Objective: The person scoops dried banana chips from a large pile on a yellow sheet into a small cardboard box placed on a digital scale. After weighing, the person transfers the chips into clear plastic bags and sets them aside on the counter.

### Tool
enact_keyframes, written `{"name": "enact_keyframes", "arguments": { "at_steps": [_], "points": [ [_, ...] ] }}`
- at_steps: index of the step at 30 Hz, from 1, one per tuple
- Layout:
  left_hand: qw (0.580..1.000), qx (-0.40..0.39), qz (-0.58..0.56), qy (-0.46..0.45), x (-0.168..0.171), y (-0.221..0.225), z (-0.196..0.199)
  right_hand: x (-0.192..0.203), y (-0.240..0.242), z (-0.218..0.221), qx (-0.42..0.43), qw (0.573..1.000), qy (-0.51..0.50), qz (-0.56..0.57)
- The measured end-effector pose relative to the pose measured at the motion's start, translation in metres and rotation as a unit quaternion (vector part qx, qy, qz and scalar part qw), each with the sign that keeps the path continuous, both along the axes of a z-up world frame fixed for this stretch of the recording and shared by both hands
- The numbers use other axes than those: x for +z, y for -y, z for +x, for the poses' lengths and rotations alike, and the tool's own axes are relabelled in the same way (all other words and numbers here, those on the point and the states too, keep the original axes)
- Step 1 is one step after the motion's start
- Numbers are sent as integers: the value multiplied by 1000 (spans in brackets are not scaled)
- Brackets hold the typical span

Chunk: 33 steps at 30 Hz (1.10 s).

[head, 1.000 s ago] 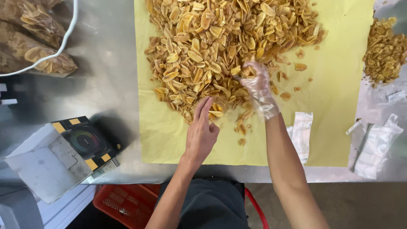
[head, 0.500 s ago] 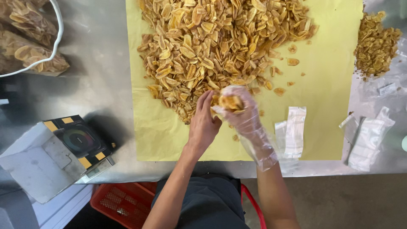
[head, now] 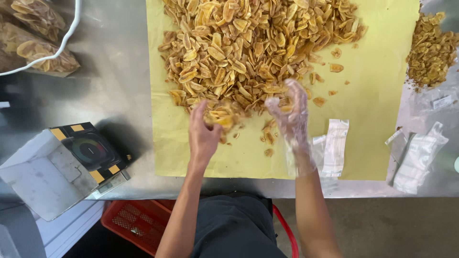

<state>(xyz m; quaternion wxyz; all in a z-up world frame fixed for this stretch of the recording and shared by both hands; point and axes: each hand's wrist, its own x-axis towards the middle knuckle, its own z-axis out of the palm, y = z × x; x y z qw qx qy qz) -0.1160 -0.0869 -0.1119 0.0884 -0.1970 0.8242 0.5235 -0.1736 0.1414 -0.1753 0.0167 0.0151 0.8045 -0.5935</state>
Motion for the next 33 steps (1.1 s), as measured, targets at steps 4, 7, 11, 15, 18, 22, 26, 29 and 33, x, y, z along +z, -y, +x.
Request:
{"name": "enact_keyframes", "arguments": {
  "at_steps": [4, 7, 11, 15, 18, 22, 26, 29, 33],
  "points": [
    [994, -84, -31, -60, 1, -9, 12, -68, -13, -10, -66, 983, 60, 161],
    [996, -88, 10, -3, 1, -18, 19, -109, 17, 4, -32, 962, 65, 265],
    [995, -87, 25, -39, 0, -27, 19, -141, 33, -5, 4, 939, 40, 342],
    [995, -96, 15, -34, 1, -25, 13, -137, 12, -10, 4, 998, -44, 36],
    [996, -87, 17, -20, 0, -26, 16, -126, -10, -3, -17, 993, 102, -48],
    [995, -91, 24, -28, -1, -31, 19, -106, -20, -6, -85, 986, 136, -52],
    [994, -105, -2, -21, 2, -33, 17, -51, -12, 7, -69, 993, 59, -74],
    [993, -115, -18, -19, 3, -34, 16, 5, 7, 39, -18, 993, 90, -68],
    [993, -112, -31, -22, -3, -35, 16, 60, 26, 44, 56, 943, 114, -307]
  ]
}}
